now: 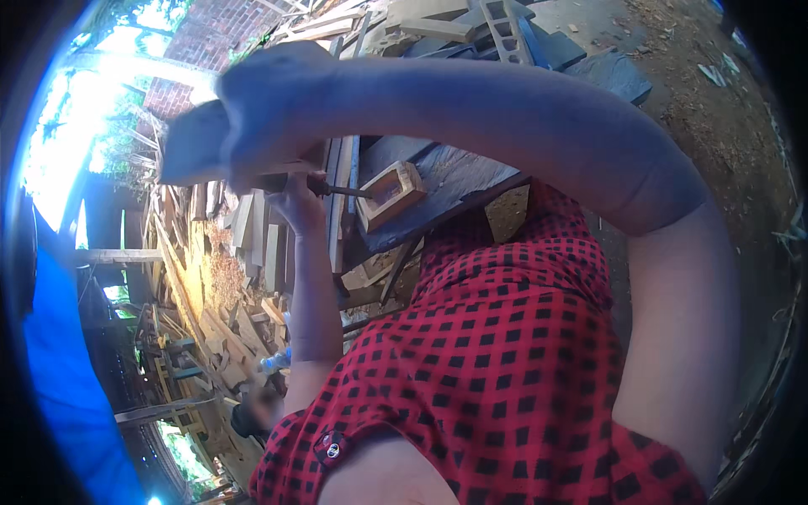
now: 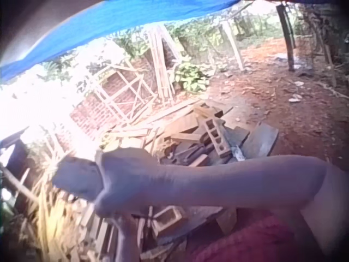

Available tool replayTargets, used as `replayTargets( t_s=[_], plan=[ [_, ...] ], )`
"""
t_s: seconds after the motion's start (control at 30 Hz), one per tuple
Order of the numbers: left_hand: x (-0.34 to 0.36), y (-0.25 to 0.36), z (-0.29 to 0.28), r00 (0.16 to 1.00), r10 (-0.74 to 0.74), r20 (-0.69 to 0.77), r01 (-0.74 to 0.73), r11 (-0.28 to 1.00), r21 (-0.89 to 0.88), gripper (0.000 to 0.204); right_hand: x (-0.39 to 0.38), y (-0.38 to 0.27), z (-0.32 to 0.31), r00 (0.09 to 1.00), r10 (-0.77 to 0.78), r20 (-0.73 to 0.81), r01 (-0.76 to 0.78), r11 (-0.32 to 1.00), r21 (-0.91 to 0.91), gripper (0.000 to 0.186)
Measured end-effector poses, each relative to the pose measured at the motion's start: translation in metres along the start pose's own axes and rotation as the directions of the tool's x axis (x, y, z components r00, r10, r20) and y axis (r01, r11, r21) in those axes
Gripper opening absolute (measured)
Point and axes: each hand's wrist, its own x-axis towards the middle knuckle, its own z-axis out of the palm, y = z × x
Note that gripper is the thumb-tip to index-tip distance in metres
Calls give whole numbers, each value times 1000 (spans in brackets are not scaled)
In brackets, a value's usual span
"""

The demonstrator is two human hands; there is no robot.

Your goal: The person is using a mallet and a chisel to carve out a section of a wood block on a workbench.

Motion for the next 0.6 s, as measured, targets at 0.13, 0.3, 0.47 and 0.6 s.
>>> replayTargets(
  t_s=[0.13,0.3,0.47,0.6],
  plan=[
    [3,8,11,998,56,-3,-55,997,47,11,0,-8,2,965,-111,-237,155,972,176,54],
    [-1,18,27,966,14,-257,-74,972,-225,10,-17,35,29,970,130,204,-153,983,103,82],
    [-5,36,20,991,-101,-91,98,994,-36,17,-45,111,42,952,265,-156,-272,962,-24,81],
    [-4,32,25,993,-69,-91,70,997,13,17,-85,163,63,848,416,-330,-500,833,-237,78]
  ],
)
